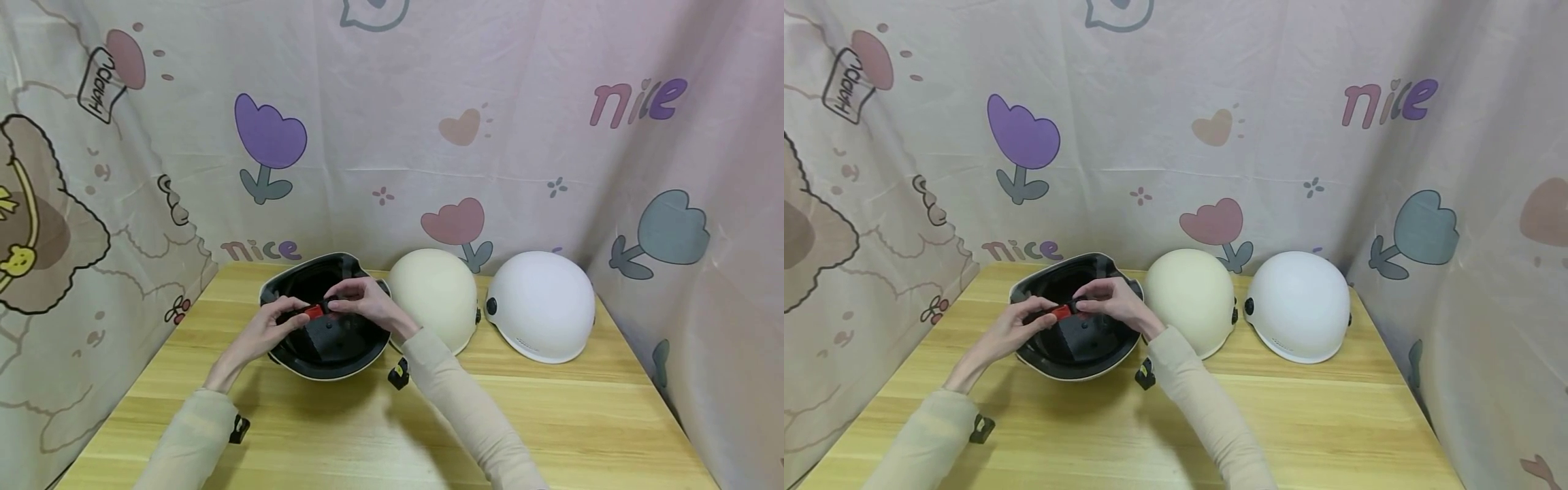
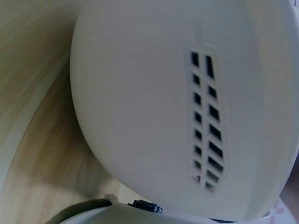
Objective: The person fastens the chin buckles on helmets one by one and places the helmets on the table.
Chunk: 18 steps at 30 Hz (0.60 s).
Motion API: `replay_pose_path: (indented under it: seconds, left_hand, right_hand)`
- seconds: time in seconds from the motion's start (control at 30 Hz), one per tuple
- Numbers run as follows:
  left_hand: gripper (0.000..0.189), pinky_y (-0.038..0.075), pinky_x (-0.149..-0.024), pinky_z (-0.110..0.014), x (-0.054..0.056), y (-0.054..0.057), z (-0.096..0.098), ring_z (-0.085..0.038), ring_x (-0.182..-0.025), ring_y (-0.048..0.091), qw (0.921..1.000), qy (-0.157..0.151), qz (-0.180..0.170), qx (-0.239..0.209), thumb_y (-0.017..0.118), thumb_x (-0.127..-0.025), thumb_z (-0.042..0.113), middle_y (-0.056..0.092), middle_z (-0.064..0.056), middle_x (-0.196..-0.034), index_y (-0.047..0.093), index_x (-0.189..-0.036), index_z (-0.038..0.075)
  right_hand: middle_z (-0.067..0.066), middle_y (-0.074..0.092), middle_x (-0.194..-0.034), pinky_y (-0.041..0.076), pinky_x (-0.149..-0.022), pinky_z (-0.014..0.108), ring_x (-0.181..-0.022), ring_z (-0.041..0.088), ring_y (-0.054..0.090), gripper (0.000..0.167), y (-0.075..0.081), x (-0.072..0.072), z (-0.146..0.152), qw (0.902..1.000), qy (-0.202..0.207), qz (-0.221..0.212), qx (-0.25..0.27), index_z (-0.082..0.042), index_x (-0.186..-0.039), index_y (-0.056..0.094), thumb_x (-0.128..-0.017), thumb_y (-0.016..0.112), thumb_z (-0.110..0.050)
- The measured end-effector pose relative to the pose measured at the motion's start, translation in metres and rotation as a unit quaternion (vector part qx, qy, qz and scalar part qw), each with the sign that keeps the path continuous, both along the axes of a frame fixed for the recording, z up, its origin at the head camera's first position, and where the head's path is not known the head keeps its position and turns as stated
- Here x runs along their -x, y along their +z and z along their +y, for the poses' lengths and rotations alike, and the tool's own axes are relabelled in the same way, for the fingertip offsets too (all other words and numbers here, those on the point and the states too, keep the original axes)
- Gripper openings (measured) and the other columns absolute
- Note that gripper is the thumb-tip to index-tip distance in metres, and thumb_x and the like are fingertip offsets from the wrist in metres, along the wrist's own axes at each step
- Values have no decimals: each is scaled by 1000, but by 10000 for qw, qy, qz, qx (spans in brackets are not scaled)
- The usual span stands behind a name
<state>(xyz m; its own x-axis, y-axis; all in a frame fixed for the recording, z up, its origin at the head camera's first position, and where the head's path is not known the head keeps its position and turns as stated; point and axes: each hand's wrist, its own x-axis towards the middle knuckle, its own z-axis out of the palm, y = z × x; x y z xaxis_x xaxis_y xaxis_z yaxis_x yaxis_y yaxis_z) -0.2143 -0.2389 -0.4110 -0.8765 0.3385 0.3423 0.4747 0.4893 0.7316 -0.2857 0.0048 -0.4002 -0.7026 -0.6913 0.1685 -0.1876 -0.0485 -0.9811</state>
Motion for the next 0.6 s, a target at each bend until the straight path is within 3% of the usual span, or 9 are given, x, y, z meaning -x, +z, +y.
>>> replay_pose_path:
  seconds: [0.1,0.23,0.4,0.6]
  left_hand:
    - [14,41,-81,-22,-1,1,1,-4,-87,51,10000,0,8,57,63,-99,10,64,-1,-93,71,-111,11]
    - [16,41,-81,-21,-2,3,3,-4,-88,49,9997,67,46,225,62,-100,11,63,-3,-96,71,-113,10]
    - [22,44,-81,-22,-3,5,4,-5,-90,50,9987,279,14,421,59,-102,15,66,-7,-102,69,-120,7]
    - [31,42,-90,-12,0,2,2,0,-98,55,9990,390,135,176,68,-96,12,71,-9,-112,66,-127,10]
  right_hand:
    - [9,74,-96,63,-83,36,-79,15,71,23,0,1,2,9998,-121,128,-135,6,-116,68,-94,68,-3]
    - [11,73,-93,63,-83,39,-78,19,72,24,-1,2,5,9991,-316,254,-153,6,-115,68,-93,69,-2]
    - [4,73,-89,63,-83,41,-75,12,71,23,0,3,7,9983,-494,290,-119,6,-113,69,-92,70,-1]
    - [2,72,-92,61,-80,26,-78,5,67,24,-1,4,8,9977,-598,312,-71,9,-115,67,-92,69,1]
